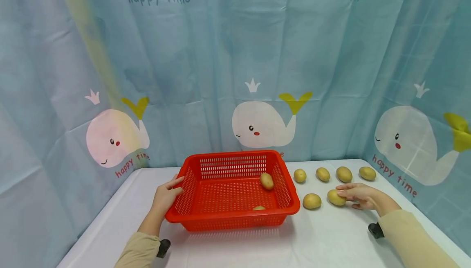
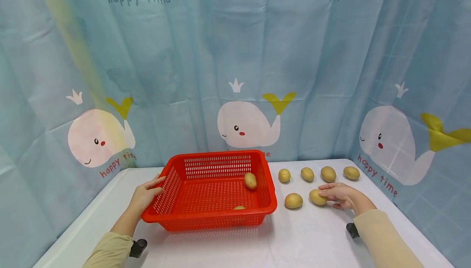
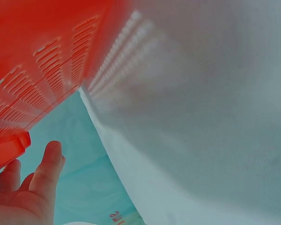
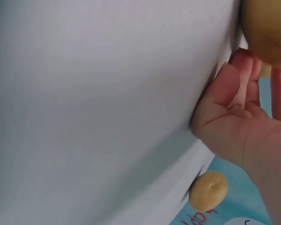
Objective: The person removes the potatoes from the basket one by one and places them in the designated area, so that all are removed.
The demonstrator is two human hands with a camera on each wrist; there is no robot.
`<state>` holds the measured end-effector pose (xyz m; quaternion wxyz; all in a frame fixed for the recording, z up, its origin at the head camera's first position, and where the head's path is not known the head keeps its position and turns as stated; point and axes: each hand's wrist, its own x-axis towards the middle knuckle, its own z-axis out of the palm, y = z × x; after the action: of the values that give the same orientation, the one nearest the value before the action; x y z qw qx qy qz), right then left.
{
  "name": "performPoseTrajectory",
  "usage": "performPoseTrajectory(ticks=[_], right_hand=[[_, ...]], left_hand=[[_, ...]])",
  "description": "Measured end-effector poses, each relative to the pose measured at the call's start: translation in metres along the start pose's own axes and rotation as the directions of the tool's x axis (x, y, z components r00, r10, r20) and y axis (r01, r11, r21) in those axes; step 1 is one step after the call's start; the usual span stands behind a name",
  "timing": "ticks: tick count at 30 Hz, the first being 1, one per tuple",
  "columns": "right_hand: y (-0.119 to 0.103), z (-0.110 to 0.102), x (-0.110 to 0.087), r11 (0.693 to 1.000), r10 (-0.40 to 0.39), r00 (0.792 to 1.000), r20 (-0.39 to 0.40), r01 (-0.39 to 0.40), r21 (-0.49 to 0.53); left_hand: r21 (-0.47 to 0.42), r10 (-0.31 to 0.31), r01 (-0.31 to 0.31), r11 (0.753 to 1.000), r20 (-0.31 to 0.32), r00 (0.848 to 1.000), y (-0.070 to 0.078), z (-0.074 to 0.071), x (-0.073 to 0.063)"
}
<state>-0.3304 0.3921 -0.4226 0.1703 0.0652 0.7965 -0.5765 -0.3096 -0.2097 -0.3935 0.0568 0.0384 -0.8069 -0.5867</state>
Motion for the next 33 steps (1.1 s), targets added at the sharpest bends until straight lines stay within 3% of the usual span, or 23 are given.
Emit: performPoseTrajectory(ticks=[10,18,25,33], right_hand=[[0.000,-0.010,-0.009,0.998,-0.039,0.999,0.008,0.039,0.056],[-0.019,-0.016,-0.019,0.993,-0.102,0.994,-0.036,0.099,-0.061],[-0.048,-0.007,-0.027,0.989,-0.143,0.989,0.028,0.144,-0.036],[-0.075,0.012,-0.032,0.984,-0.155,0.972,0.176,0.167,-0.058]], left_hand=[[0.018,-0.022,0.022,1.000,0.013,1.000,0.003,-0.001,-0.002],[0.039,-0.005,0.005,0.999,0.008,1.000,0.001,-0.001,0.000],[0.035,-0.022,0.022,0.999,0.005,1.000,0.000,-0.002,-0.001],[0.035,-0.020,0.020,0.999,0.004,1.000,0.004,-0.001,-0.003]])
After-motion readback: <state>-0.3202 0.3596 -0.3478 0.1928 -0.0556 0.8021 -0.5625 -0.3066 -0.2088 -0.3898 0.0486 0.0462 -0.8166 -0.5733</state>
